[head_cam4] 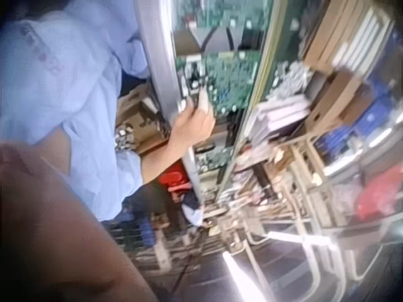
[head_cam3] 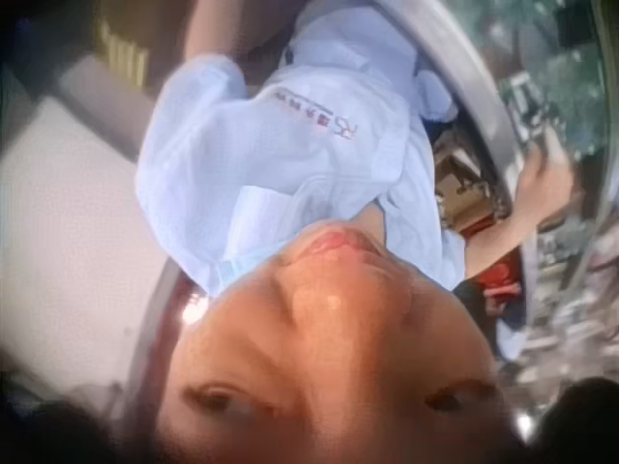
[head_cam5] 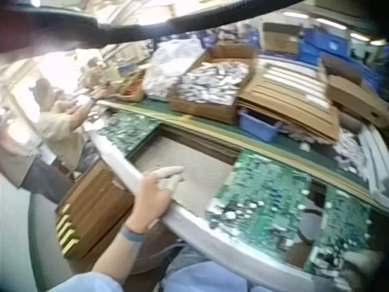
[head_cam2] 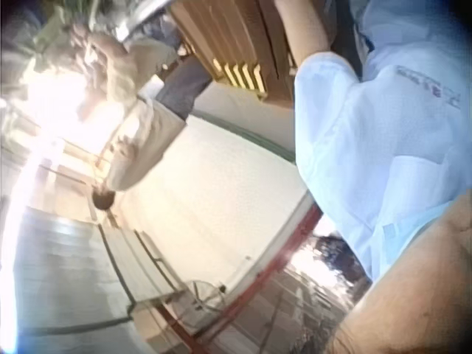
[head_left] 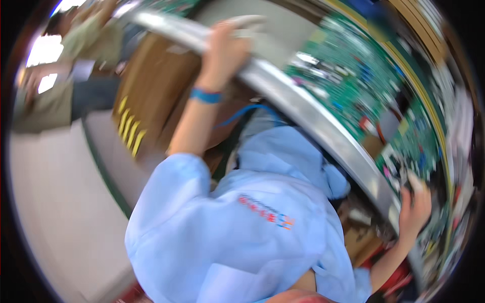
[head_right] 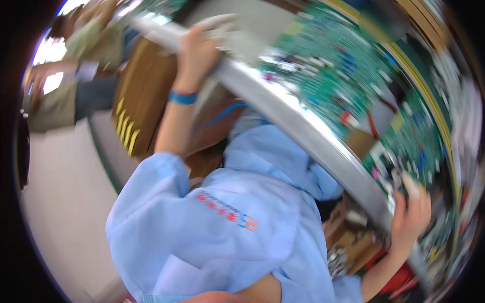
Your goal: Manually inserting and inspecting electronic components on printed circuit boards on a factory assembly line.
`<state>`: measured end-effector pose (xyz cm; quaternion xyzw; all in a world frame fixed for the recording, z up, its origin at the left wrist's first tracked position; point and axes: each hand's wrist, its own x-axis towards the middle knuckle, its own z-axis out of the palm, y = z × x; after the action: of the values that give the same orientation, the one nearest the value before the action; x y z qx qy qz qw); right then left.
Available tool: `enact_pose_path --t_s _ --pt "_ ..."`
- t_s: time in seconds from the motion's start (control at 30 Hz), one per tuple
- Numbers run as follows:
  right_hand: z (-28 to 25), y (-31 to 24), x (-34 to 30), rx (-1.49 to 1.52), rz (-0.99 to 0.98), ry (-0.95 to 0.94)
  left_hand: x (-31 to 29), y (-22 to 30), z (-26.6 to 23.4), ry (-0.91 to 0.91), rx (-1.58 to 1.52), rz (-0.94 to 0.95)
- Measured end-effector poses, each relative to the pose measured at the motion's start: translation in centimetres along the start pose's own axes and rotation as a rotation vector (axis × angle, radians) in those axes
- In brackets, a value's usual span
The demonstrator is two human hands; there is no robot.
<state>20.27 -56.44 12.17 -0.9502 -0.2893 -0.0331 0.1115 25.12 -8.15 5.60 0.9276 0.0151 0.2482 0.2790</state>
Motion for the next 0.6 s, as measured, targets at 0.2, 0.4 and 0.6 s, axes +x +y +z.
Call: enact_pose_path --t_s 0.2,0.4,0.6 --pt "1.4 -0.8 0.9 0.047 0.125 -0.068 -2.5 -1.1 -1.3 0.185 -0.141 0.011" --pt "1.7 -3.6 2.8 0.044 0.104 -0.021 -6.5 -8.5 -15.1 0.297 0.606 -0.099" --pt "1.6 -3.0 2.6 0.024 -0.022 0.018 -15.0 -21.8 -27.7 0.037 0.940 -1.045"
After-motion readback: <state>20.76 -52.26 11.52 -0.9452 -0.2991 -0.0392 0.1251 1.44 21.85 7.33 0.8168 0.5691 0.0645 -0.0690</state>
